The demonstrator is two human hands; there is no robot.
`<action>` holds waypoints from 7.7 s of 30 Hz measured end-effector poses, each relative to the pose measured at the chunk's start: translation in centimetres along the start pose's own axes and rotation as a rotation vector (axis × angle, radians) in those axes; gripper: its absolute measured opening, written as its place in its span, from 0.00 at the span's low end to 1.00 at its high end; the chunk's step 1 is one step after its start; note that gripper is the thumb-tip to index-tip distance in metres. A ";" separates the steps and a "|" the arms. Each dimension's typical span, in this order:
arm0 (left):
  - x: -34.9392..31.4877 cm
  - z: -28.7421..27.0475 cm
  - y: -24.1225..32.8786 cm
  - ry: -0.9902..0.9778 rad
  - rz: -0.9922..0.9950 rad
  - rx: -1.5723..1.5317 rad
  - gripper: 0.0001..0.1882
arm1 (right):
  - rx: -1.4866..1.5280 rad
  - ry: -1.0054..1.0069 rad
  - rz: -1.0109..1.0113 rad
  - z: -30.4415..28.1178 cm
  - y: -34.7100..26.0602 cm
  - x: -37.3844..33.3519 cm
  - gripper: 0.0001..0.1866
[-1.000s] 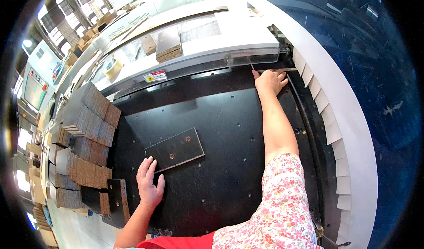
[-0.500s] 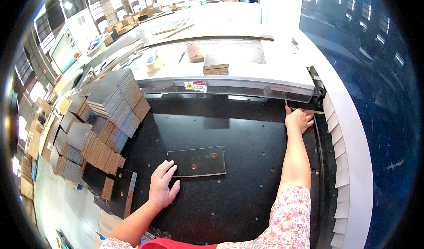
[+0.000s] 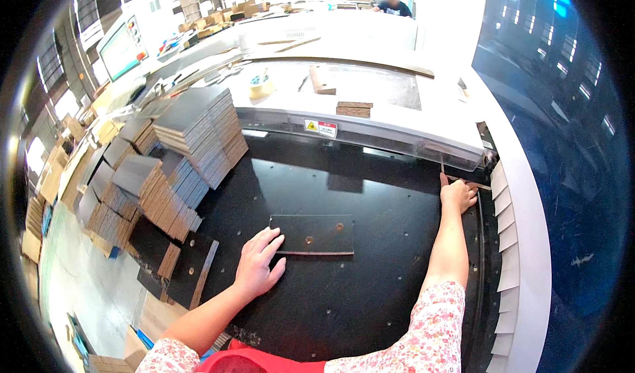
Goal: The person picks up a dark-colored board from a machine table, turns it over to check both sides by hand, and then places it onto a stack on a pallet.
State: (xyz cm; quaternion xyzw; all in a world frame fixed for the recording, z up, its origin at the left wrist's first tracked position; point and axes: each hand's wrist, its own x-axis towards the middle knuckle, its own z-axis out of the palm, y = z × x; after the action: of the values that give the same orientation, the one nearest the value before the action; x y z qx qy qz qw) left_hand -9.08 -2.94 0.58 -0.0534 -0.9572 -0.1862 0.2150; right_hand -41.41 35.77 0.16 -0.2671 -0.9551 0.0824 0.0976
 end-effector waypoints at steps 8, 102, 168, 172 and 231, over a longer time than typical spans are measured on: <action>-0.2 1.3 -0.5 0.028 0.017 -0.028 0.26 | 0.228 0.213 -0.354 3.7 1.8 -4.7 0.34; -1.5 3.1 5.8 -0.123 0.069 -0.577 0.07 | -0.381 0.093 -0.483 -11.5 17.6 -11.6 0.20; -1.5 3.7 5.5 -0.112 0.108 -0.578 0.07 | -0.281 0.285 -0.396 -11.6 16.4 -13.1 0.17; -1.5 3.7 5.4 -0.102 0.116 -0.564 0.07 | -0.359 0.134 -0.494 -12.4 16.1 -12.9 0.16; -1.5 3.4 6.0 -0.072 0.055 -0.711 0.11 | 0.942 0.028 -0.551 -10.9 15.7 -20.0 0.23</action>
State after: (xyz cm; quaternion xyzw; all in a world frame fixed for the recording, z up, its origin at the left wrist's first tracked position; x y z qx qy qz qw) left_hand -7.99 3.81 -0.89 -0.1572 -0.8377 -0.4998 0.1541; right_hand -14.36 39.62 4.52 0.0646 -0.8481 0.4692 0.2374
